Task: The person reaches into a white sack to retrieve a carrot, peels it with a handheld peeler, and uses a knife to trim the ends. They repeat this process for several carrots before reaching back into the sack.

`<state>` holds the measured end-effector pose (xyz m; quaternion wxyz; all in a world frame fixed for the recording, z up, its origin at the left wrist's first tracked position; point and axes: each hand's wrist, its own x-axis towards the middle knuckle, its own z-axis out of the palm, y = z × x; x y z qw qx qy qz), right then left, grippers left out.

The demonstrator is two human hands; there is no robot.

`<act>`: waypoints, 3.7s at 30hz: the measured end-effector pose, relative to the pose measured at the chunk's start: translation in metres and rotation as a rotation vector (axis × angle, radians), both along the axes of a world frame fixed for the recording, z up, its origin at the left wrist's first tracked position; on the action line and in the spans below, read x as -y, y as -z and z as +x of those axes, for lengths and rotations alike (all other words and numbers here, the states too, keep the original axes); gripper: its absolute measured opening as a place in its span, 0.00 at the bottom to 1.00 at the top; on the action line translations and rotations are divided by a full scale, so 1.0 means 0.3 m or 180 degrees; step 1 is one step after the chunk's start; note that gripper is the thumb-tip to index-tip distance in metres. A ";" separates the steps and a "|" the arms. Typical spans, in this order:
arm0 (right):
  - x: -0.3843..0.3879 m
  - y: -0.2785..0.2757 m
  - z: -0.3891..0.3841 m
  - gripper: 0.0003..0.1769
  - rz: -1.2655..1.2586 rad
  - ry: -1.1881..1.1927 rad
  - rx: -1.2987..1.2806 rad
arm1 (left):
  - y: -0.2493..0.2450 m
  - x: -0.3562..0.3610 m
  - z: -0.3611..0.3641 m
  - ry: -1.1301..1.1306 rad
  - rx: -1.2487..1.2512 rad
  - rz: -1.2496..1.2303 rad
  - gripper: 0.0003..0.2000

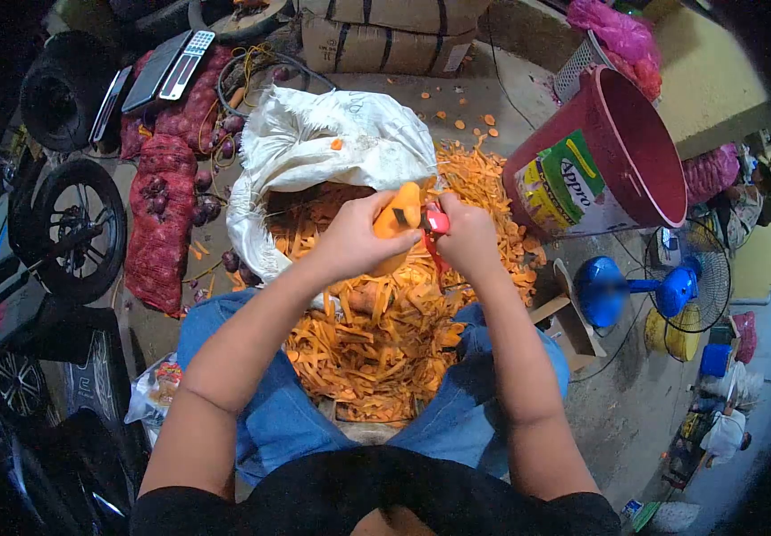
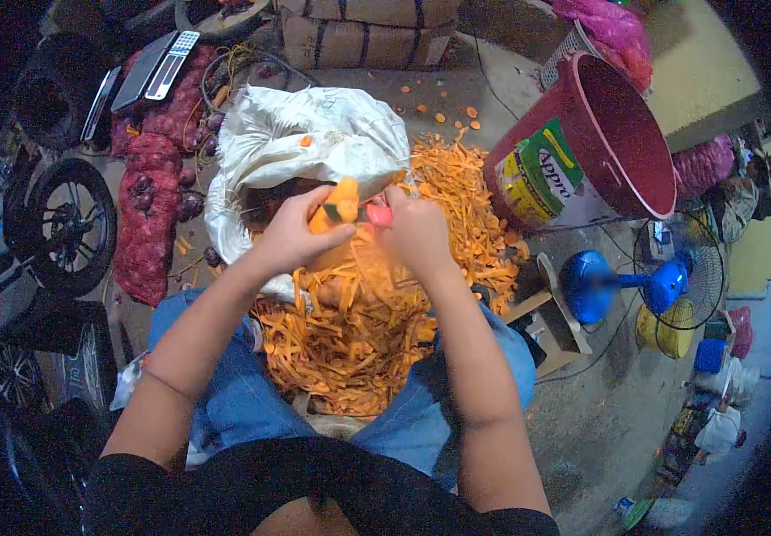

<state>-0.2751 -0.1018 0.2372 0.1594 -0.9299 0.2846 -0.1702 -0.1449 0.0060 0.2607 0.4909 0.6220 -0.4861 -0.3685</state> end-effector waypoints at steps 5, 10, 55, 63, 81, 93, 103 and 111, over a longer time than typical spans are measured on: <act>-0.020 0.021 0.016 0.10 0.0286 0.0251 0.0064 | 0.023 0.003 -0.031 -0.0608 0.0128 -0.0042 0.21; 0.114 0.150 0.013 0.12 0.2268 0.1131 0.0568 | -0.001 -0.048 -0.044 0.1034 -0.0167 0.0193 0.23; -0.012 0.020 0.051 0.08 0.2196 0.0406 0.0650 | 0.095 0.013 0.089 0.0171 0.0265 -0.0018 0.22; -0.050 -0.072 0.016 0.08 0.0629 -0.0028 -0.0019 | 0.098 0.027 0.103 0.0260 -0.0614 0.0432 0.19; -0.045 -0.057 -0.006 0.09 0.0609 -0.0012 0.0066 | 0.008 -0.004 0.058 0.0340 0.0463 0.0095 0.21; 0.095 0.206 0.002 0.13 0.2240 0.1325 -0.1072 | -0.041 -0.053 -0.038 0.1285 0.1150 -0.0962 0.22; -0.015 0.189 0.059 0.12 0.1449 0.0060 -0.0923 | 0.049 -0.054 0.023 0.0425 0.0059 -0.0097 0.22; 0.198 -0.049 -0.078 0.14 0.1622 0.1590 0.1320 | 0.174 -0.047 0.008 0.1514 0.2654 0.2143 0.26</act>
